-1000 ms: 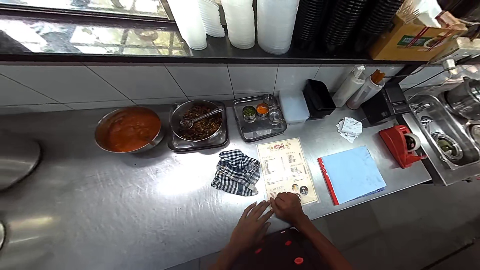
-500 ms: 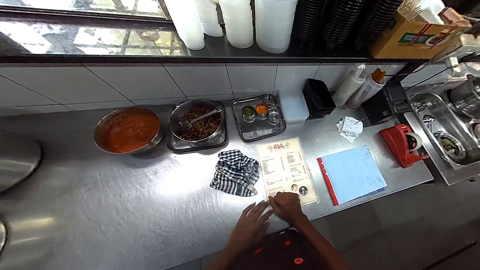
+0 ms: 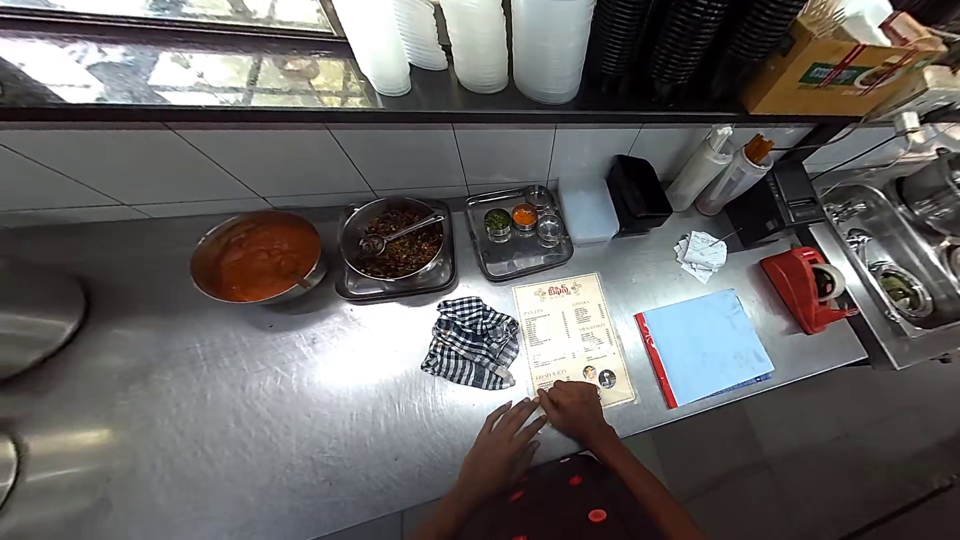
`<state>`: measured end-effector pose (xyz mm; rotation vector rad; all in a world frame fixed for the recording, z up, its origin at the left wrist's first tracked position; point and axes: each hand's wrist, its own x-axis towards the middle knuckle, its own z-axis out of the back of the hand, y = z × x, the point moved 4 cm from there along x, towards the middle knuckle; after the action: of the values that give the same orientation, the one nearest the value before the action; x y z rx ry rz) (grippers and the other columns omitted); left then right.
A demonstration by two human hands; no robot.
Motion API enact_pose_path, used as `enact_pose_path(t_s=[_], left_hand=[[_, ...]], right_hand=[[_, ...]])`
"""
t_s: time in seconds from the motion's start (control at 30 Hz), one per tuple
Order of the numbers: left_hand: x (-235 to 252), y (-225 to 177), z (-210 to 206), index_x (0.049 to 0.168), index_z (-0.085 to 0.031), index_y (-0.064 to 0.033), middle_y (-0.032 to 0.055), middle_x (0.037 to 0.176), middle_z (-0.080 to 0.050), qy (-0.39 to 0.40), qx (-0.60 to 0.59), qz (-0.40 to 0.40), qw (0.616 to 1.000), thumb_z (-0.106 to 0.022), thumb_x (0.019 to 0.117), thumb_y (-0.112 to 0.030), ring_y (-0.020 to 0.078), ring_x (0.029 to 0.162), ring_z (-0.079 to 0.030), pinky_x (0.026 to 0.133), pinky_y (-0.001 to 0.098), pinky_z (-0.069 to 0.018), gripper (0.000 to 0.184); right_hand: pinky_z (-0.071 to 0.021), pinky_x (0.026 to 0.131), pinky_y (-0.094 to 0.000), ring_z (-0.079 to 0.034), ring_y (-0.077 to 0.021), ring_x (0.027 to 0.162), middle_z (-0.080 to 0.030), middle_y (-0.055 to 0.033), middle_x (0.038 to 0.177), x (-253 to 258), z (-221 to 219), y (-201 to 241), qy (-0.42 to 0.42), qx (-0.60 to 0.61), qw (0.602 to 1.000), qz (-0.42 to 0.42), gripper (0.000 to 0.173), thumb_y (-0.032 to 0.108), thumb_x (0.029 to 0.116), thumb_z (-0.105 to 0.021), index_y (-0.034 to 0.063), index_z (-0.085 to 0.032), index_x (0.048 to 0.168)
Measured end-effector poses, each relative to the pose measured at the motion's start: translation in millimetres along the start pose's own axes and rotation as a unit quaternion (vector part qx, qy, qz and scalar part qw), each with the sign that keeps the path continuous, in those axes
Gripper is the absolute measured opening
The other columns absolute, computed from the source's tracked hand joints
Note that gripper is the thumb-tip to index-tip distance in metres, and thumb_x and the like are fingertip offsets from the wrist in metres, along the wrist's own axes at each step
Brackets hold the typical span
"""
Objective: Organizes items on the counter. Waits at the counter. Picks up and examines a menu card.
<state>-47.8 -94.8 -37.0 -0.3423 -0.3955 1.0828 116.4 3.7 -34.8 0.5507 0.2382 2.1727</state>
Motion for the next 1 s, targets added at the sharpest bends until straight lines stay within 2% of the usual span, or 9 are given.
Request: enact_pose_path(t_s=[1.0], left_hand=[[0.8, 0.4, 0.0, 0.144, -0.057, -0.0318, -0.0061, 0.160, -0.044, -0.005, 0.004, -0.003, 1.000, -0.044, 0.1066, -0.044, 0.0138, 0.150, -0.036, 0.123, 0.0459, -0.0302, 0.042]], right_hand=[[-0.0452, 0.047, -0.0337, -0.057, -0.0135, 0.052, -0.052, 0.0006, 0.057, 1.2, 1.6, 0.4, 0.004, 0.013, 1.000, -0.006, 0.051, 0.038, 0.1027, -0.053, 0.0139, -0.053, 0.058]])
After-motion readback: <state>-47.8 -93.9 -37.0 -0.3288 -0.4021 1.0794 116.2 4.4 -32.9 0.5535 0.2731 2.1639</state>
